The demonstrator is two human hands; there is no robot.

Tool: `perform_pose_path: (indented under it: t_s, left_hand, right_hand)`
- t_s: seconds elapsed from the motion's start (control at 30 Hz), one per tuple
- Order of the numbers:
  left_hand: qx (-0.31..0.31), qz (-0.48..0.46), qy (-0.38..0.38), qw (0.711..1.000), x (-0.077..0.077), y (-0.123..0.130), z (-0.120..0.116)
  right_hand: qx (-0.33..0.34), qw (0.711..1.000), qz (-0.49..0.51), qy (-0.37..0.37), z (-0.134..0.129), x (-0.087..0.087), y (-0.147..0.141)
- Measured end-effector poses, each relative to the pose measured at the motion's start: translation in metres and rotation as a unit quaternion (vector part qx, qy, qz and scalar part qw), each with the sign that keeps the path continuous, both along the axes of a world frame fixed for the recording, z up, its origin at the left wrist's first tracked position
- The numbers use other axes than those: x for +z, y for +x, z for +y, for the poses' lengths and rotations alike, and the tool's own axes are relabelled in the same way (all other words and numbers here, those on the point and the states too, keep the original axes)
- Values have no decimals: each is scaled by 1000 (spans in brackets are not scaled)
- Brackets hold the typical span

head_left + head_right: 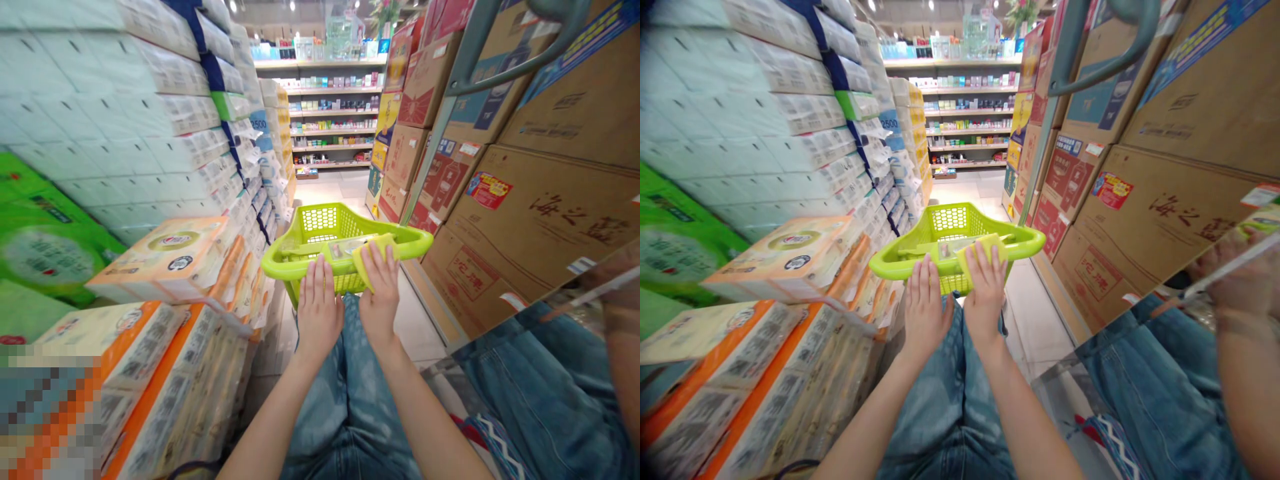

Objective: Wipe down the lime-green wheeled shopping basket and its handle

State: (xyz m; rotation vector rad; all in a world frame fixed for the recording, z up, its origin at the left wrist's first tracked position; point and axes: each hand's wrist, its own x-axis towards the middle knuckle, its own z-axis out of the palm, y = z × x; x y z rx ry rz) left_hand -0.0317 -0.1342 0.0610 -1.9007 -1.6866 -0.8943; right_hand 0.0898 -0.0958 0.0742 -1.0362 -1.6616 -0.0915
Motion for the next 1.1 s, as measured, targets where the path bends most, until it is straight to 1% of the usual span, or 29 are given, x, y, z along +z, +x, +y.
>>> perform_pose_path:
  t_s: [0.1, 0.2, 0.27, 0.33, 0.53, 0.63, 0.7, 0.8, 0.93, 1.0, 1.1]
  left_hand:
    - [-3, 11, -4, 1000, 0, -4, -1]
    - [-6, 21, -3, 1000, 1, -8, -2]
    - [-8, 22, -1, 1000, 2, -8, -2]
    - [-6, 19, -1, 1000, 3, -7, -1]
    - [1, 17, 1, 1000, 3, 0, 0]
    - [3, 7, 2, 1000, 3, 2, 0]
    - [4, 1, 2, 1000, 2, 2, 0]
    - [4, 2, -1, 1000, 2, 2, -1]
    - [1, 4, 2, 1000, 2, -1, -1]
    - [-1, 3, 6, 1000, 2, -3, -2]
    - [-5, 8, 8, 1000, 3, -4, -2]
  right_hand:
    - [32, 998, -52, 21, -11, -2, -24]
    - [33, 995, -82, 48, -9, -8, -25]
    - [30, 993, -104, 55, -3, -10, -15]
    - [17, 992, -108, 59, 6, -11, 0]
    - [-63, 996, -27, 59, 36, -10, 58]
    - [-88, 995, -6, 47, 40, -9, 67]
    - [-87, 996, 12, 26, 33, -8, 58]
    - [-65, 997, 26, 13, 18, -7, 29]
    - [-14, 999, -16, 31, 1, -10, -8]
    - [3, 998, -40, 43, 0, -13, -14]
    - [6, 994, -80, 72, 7, -17, -4]
